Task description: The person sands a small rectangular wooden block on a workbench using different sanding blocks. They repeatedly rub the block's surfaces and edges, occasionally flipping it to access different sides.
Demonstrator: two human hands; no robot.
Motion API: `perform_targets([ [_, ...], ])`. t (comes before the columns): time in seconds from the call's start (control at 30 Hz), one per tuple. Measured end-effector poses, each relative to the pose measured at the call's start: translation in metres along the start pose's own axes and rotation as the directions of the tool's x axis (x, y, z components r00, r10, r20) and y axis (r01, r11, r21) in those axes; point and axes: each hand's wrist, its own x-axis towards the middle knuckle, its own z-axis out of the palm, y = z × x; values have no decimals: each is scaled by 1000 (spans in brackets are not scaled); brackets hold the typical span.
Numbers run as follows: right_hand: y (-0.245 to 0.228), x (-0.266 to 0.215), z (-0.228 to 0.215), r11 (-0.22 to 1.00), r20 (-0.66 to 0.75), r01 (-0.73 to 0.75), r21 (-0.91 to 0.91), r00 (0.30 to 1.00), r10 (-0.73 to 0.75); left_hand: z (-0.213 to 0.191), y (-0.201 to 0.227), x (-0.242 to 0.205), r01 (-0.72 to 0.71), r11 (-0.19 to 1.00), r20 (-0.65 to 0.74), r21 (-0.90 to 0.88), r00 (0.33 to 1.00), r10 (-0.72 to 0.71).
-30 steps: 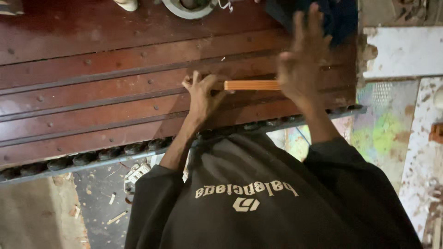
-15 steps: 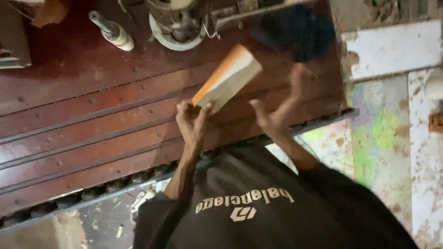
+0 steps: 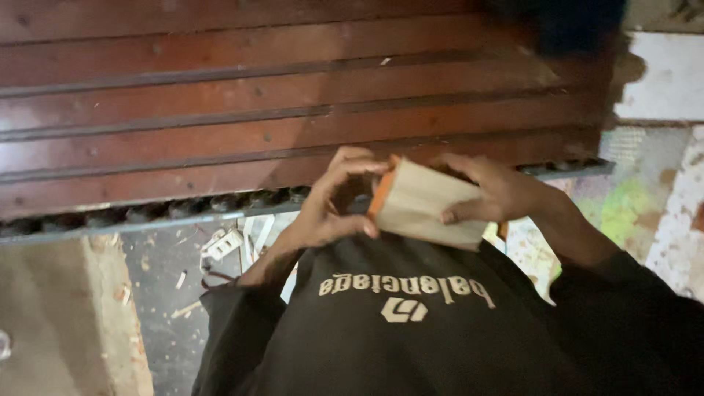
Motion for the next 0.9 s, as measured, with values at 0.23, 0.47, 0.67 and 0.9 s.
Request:
perform_targets([
  [0.23, -13, 11, 12, 988, 263, 127, 86, 954, -145, 18, 22, -2, 91, 964, 169, -250, 984, -49],
  [0.47, -24, 16, 8, 986, 275, 164, -23, 950, -151, 37, -13, -10, -90, 954, -87, -285, 994, 68],
  [0.67, -60, 36, 0, 959, 319, 284, 20, 907, -275, 25, -30, 10, -147, 975, -228, -166, 968, 107],
  [0.9, -107, 119, -21, 996, -247, 80, -36, 965, -86, -107, -26, -40, 28, 944, -893, 328, 333, 301],
])
